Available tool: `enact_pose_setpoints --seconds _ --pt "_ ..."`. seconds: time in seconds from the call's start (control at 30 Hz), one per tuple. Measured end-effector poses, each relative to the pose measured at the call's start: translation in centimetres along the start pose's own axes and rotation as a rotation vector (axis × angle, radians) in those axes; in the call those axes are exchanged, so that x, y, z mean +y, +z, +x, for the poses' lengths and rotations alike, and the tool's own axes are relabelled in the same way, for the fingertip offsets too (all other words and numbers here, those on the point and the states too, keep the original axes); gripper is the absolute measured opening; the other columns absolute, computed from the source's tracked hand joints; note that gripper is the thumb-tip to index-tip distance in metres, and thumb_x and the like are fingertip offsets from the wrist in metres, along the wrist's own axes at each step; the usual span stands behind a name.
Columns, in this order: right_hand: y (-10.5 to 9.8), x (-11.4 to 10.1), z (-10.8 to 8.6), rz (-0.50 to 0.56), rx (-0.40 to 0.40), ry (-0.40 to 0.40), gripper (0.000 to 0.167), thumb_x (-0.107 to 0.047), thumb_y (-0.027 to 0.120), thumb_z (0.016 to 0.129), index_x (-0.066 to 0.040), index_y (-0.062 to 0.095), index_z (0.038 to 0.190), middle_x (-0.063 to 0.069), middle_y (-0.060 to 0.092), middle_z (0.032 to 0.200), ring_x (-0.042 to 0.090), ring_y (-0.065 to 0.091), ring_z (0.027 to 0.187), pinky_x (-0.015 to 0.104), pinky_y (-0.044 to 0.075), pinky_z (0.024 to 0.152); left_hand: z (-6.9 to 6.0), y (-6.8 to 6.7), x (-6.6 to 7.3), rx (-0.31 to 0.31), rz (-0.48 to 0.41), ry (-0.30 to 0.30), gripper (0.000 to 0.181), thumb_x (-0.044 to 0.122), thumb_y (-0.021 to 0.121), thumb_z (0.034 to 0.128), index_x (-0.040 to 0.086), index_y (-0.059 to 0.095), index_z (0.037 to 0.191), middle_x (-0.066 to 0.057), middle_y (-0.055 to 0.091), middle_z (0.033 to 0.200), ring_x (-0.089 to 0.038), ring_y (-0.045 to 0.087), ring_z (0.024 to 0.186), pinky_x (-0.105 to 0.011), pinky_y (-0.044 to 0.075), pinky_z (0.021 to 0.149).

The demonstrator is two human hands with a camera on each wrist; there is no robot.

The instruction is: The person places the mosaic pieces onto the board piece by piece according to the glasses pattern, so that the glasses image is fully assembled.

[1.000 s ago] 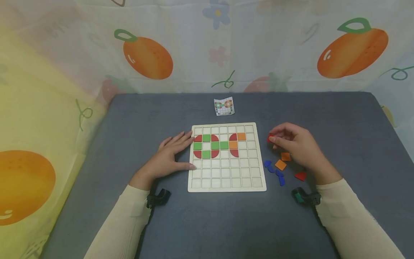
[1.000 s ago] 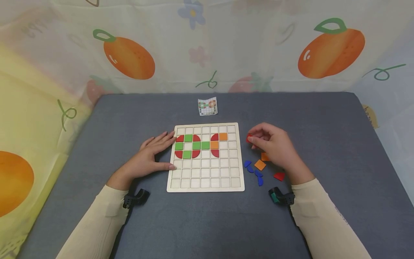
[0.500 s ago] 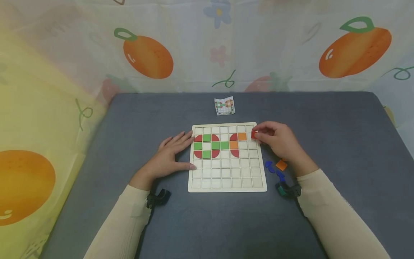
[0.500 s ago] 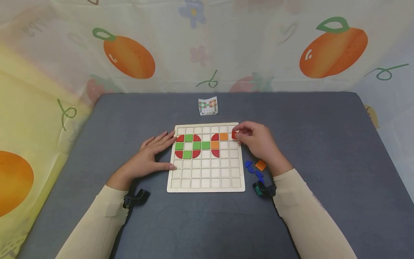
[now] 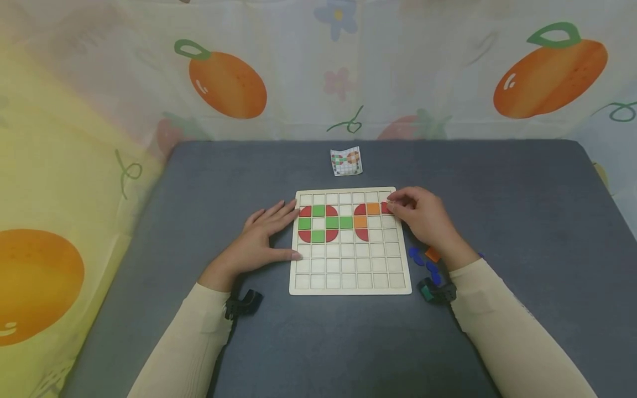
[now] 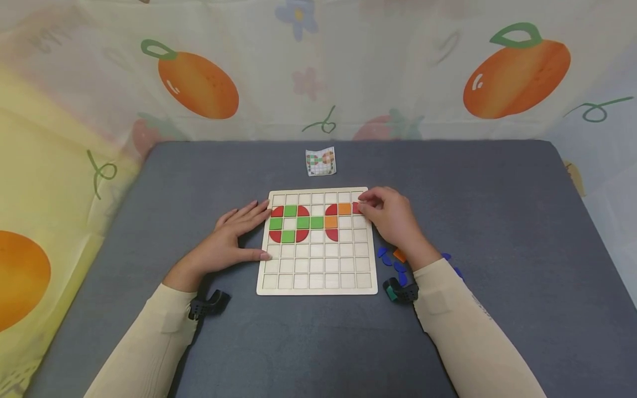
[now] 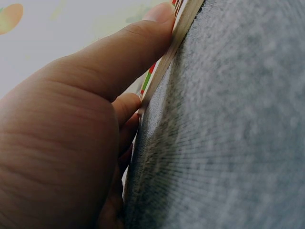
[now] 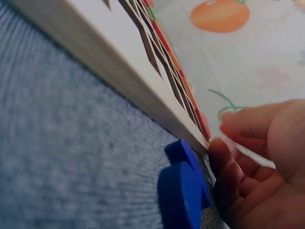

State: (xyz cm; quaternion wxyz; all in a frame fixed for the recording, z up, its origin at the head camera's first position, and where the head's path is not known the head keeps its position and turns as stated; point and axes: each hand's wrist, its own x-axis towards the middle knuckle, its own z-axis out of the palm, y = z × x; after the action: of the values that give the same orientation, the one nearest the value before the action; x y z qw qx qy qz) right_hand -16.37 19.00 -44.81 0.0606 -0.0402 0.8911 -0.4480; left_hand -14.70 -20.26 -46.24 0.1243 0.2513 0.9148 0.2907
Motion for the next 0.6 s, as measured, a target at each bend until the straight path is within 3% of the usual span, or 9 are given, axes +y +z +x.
enact_pose_setpoints --seconds 0.37,0.6 --pt "-0.13 0.58 -0.56 0.082 -0.009 -0.028 0.026 -0.023 0.068 0.111 -0.007 0.075 0.131 0.011 0.063 0.085 0.029 0.054 0.076 0.035 0.041 0.066 -0.04 -0.05 -0.03 0.001 0.0 -0.001 0.105 0.05 0.092 0.0879 0.017 0.037 0.172 0.007 0.023 0.178 -0.02 0.01 0.165 -0.059 0.001 0.126" --pt "-0.83 0.96 -0.79 0.162 -0.069 -0.034 0.034 -0.027 0.068 0.112 -0.005 0.07 0.138 0.014 0.07 0.102 0.03 0.061 0.088 0.035 0.046 0.078 0.02 -0.04 0.07 0.0 -0.004 0.001 0.106 0.051 0.092 0.0877 0.018 0.037 0.172 0.007 0.024 0.178 -0.02 0.01 0.165 -0.059 0.001 0.126"
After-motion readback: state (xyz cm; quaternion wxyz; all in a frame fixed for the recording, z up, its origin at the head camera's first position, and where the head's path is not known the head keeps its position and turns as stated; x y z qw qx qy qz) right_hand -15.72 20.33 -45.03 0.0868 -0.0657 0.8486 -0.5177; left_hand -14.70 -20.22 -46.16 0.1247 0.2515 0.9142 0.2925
